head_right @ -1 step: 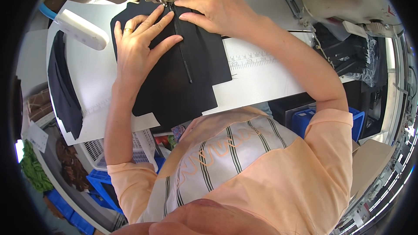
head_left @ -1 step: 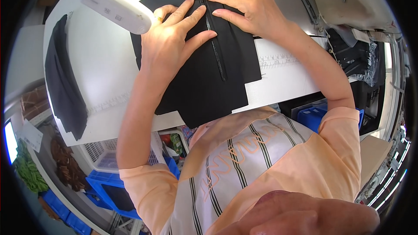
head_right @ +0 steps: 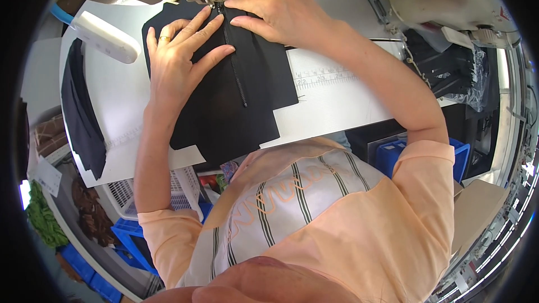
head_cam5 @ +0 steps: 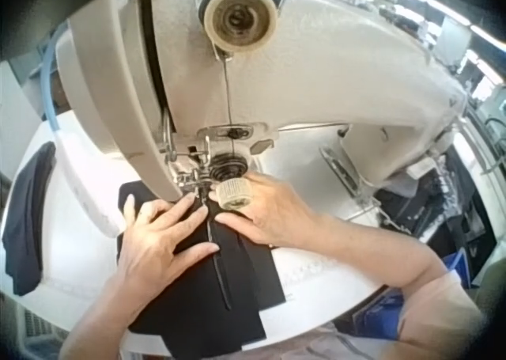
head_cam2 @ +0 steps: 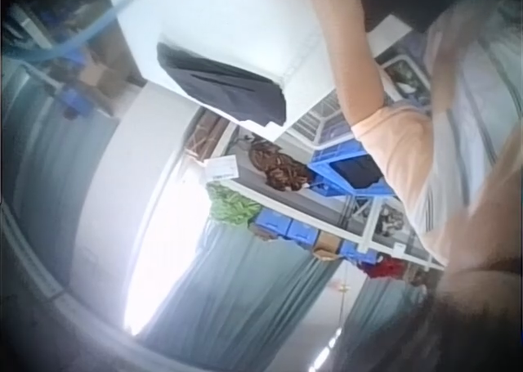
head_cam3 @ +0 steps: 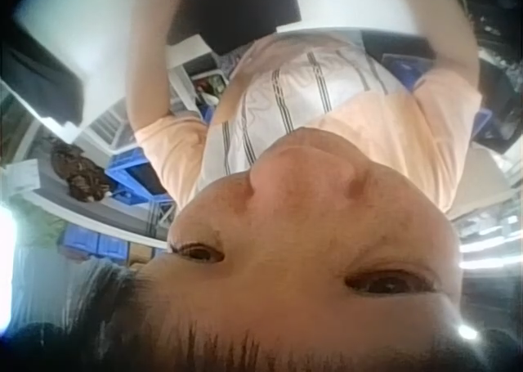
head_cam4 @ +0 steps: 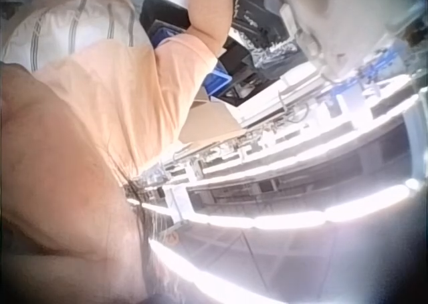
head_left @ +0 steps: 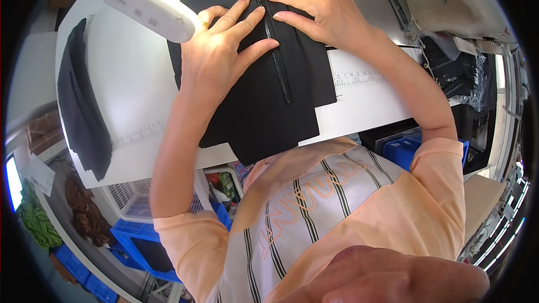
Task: The recorder is sewing a zipper onto a black fabric panel using an industrial sewing machine.
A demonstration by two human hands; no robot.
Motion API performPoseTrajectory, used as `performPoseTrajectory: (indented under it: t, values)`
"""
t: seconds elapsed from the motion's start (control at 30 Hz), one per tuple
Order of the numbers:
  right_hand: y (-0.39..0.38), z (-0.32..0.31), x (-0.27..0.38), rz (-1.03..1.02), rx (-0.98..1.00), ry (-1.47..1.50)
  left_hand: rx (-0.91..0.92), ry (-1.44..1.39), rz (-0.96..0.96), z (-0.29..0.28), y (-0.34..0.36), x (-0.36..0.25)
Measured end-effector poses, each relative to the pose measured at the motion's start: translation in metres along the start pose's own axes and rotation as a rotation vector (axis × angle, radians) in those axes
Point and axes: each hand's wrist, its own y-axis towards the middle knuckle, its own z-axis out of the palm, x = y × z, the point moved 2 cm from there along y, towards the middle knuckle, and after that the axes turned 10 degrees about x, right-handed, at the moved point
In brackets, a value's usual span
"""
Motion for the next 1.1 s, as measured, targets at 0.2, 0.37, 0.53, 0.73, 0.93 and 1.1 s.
performPoseTrajectory:
  t: [0.2,0.37,0.53,0.73,0.93,1.1]
  values:
    - [0.0,0.003,0.0,0.023,0.017,-0.023,0.007,-0.005,-0.025,0.001,0.0,0.001]
    - [0.002,0.006,-0.003,0.02,-0.039,0.113,0.007,0.003,-0.031,0.0,-0.001,-0.003]
    - [0.018,0.002,0.01,0.256,-0.011,0.312,-0.058,0.06,0.019,0.003,-0.004,-0.002]
    - [0.031,0.011,0.003,0.417,-0.086,0.329,-0.059,0.104,0.017,0.002,-0.001,-0.002]
    - [0.015,0.007,0.0,0.329,-0.176,0.305,-0.025,0.119,-0.016,0.003,-0.007,0.0]
    - [-0.002,-0.017,0.02,-0.108,-0.062,-0.264,-0.018,0.115,-0.022,0.003,-0.007,-0.002]
